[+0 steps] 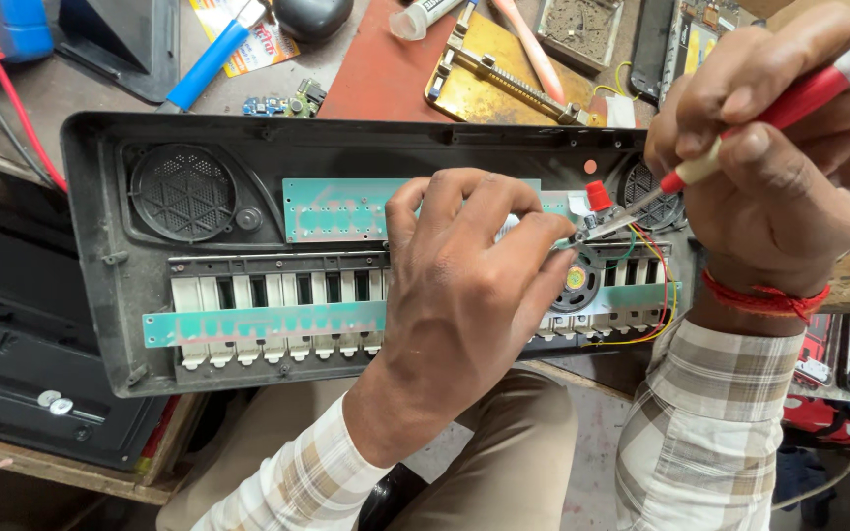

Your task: The person uses a screwdriver to probe and adjust components on the underside of a disassembled keyboard, including the circuit board, ribbon cable, and speaker. They also handle a small black circular part and test the keys while seated.

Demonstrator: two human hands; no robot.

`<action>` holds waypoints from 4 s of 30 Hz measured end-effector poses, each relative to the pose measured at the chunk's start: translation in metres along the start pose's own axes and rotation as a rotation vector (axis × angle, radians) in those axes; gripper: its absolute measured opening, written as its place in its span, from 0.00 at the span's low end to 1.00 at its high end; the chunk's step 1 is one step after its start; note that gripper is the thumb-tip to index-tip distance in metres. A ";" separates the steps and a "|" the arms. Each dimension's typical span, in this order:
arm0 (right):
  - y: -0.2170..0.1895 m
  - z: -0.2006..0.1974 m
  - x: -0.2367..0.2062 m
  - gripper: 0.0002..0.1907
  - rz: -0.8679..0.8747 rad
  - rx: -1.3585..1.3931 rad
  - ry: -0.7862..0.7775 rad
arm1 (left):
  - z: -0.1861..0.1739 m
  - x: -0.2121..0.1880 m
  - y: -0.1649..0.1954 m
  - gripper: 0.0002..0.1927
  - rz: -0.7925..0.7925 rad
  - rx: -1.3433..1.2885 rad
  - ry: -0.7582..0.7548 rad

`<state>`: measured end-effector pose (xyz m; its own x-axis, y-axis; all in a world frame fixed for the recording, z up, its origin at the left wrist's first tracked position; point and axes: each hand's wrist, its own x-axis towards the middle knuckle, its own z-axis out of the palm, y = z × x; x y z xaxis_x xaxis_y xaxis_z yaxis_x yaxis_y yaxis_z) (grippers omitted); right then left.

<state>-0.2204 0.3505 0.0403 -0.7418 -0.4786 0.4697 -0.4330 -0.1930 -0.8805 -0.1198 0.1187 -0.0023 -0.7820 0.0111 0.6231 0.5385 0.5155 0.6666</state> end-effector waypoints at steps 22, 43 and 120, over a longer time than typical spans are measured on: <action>-0.011 0.010 0.011 0.09 -0.053 -0.037 -0.230 | 0.005 0.000 -0.001 0.09 0.047 0.001 -0.014; -0.011 0.002 0.044 0.12 -0.103 -0.015 -0.720 | 0.005 0.000 -0.002 0.05 0.056 0.009 -0.012; 0.012 0.005 -0.004 0.08 -0.238 -0.203 0.503 | 0.009 -0.039 0.048 0.11 0.252 -0.170 0.043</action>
<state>-0.2203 0.3460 0.0281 -0.7428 0.0326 0.6688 -0.6695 -0.0534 -0.7409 -0.0667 0.1505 0.0015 -0.6051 0.0821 0.7919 0.7613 0.3508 0.5454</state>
